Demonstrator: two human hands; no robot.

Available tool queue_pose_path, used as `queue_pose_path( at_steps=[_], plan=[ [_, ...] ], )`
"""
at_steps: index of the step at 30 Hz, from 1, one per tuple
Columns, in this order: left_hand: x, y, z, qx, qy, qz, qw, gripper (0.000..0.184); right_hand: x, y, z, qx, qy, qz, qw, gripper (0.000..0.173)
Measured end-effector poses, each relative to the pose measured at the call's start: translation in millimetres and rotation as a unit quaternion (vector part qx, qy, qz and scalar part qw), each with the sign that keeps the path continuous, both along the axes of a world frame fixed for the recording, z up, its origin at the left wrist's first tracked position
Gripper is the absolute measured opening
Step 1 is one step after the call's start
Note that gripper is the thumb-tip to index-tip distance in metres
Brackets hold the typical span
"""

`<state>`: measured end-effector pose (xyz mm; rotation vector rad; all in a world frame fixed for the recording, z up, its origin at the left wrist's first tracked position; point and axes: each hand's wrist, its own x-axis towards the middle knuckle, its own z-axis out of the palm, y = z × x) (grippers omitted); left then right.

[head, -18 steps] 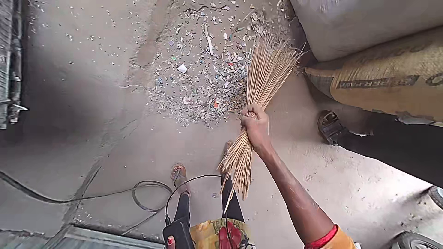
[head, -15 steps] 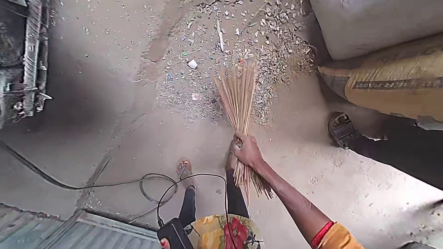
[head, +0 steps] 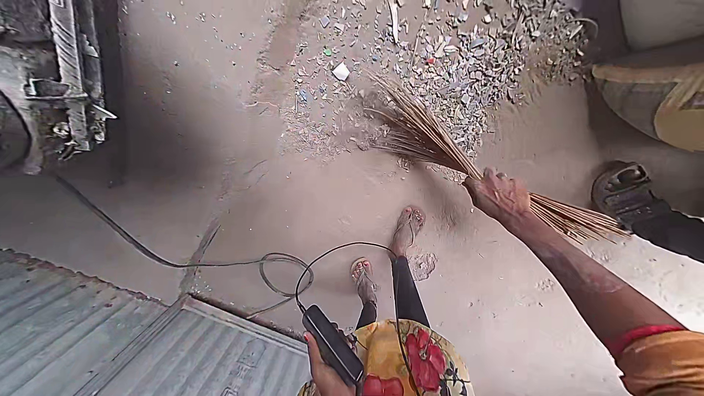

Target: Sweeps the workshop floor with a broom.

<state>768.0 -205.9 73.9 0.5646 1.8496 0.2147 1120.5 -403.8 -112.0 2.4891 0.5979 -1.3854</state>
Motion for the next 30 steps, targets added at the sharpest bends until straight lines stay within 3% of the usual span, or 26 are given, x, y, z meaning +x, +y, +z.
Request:
queue_pose_path(
  at_steps=[4, 6, 8, 10, 12, 14, 16, 18, 21, 24, 26, 28, 30],
  plan=[
    [28.8, 11.7, -12.1, -0.045, -0.083, 0.165, 0.982, 0.076, -9.0, 8.2, 61.7, 0.046, -0.057, -0.058, 0.996, 0.030],
    [28.7, 18.3, -15.2, -0.078, -0.162, 0.216, 0.960, 0.080, -42.5, 41.6, 85.4, 0.053, 0.014, -0.119, 0.991, 0.037],
    [23.6, 24.8, -23.8, -0.094, -0.171, 0.201, 0.960, 0.081, -90.4, 87.8, 93.3, 0.033, 0.153, -0.116, 0.981, 0.043],
    [19.1, 28.6, -35.2, -0.084, -0.124, 0.163, 0.975, 0.080, -146.0, 136.3, 78.8, 0.064, 0.275, -0.046, 0.958, 0.041],
    [18.2, 31.4, -49.2, -0.069, -0.057, 0.127, 0.988, 0.075, -192.2, 181.9, 46.1, 0.103, 0.333, 0.001, 0.937, 0.041],
    [13.6, 33.0, -50.4, -0.057, 0.009, 0.089, 0.994, 0.071, -209.0, 218.1, 14.0, 0.104, 0.350, -0.052, 0.930, 0.048],
    [11.0, 34.9, -54.9, -0.044, 0.036, 0.050, 0.997, 0.068, -184.7, 236.5, -22.0, 0.086, 0.317, -0.097, 0.940, 0.048],
    [7.1, 36.6, -57.2, -0.041, 0.050, 0.026, 0.998, 0.064, -145.5, 224.4, -46.5, 0.066, 0.265, -0.103, 0.957, 0.052],
    [11.7, 34.2, -64.1, -0.067, 0.057, 0.039, 0.995, 0.065, -103.0, 163.9, -60.0, 0.039, 0.151, -0.094, 0.983, 0.052],
    [19.9, 41.5, -64.9, -0.075, 0.045, 0.061, 0.994, 0.064, -97.8, 110.9, -36.7, 0.049, 0.005, -0.145, 0.988, 0.047],
    [35.5, 49.8, -65.1, -0.055, 0.047, 0.075, 0.995, 0.063, -113.3, 104.3, -7.9, 0.079, -0.057, -0.203, 0.974, 0.043],
    [51.5, 57.3, -64.4, -0.022, 0.080, 0.071, 0.994, 0.058, -145.8, 115.8, 17.1, 0.150, -0.069, -0.219, 0.962, 0.039],
    [60.3, 66.3, -64.4, 0.008, 0.100, 0.065, 0.993, 0.062, -176.6, 143.6, 32.8, 0.178, 0.047, -0.149, 0.972, 0.036]
  ],
)
